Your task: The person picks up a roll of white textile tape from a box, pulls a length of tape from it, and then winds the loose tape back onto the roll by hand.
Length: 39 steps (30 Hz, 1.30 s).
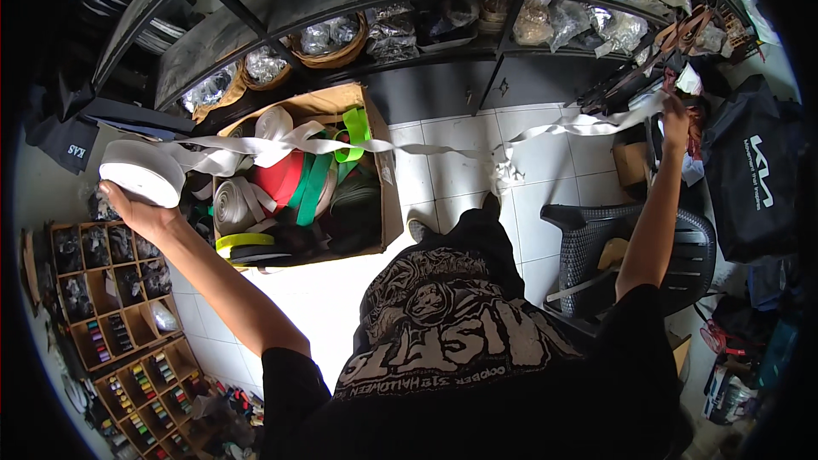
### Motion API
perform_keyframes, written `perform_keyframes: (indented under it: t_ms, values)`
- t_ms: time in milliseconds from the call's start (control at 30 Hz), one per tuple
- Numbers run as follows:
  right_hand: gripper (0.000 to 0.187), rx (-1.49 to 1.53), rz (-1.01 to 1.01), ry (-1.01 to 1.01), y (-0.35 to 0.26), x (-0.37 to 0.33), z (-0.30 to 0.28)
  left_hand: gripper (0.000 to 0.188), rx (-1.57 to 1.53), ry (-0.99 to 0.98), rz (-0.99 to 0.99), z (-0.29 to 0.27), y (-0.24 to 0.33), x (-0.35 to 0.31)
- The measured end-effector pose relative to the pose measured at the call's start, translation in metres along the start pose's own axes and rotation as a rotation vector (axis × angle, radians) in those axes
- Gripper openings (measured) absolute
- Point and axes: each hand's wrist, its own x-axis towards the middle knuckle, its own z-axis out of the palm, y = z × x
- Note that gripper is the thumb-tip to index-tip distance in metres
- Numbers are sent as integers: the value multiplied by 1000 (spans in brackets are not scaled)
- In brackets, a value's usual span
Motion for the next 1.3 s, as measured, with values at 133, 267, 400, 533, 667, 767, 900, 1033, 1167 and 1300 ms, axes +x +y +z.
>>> perform_keyframes:
  t_ms: [133, 267, 400, 533, 667, 767, 900, 1033, 1167, 1300]
  values:
    - [30, 564, 83, 77, -2, 37, -41, 45, 21, -28, -40, 22, -3, -12]
    - [32, -227, -125, -161, -46, 27, -26, 47, 42, -9, -18, 20, -2, -12]
    - [30, 258, -228, 260, -74, 29, -48, 48, 97, 29, -5, 16, -6, -16]
    - [31, 156, -307, 302, -84, 32, -57, 49, 88, 17, -19, 3, -11, -5]
    - [31, -446, -284, 144, -59, 45, -96, 51, 100, 53, -3, 4, -16, -4]
    - [28, -659, -345, -124, -41, 40, -75, 51, 91, -22, -69, 6, -22, -7]
    - [29, -1011, -87, -92, -43, 8, -29, 53, 239, -240, -171, 15, -24, -28]
    - [42, -443, 35, -482, -13, -40, 43, 58, 341, -514, -152, 53, -45, -59]
    - [43, -117, 64, -801, -22, -86, 107, 59, 247, -661, -207, 93, -49, -90]
    - [40, -17, -38, -965, -122, -148, 160, 47, 393, -808, -218, 118, -49, -119]
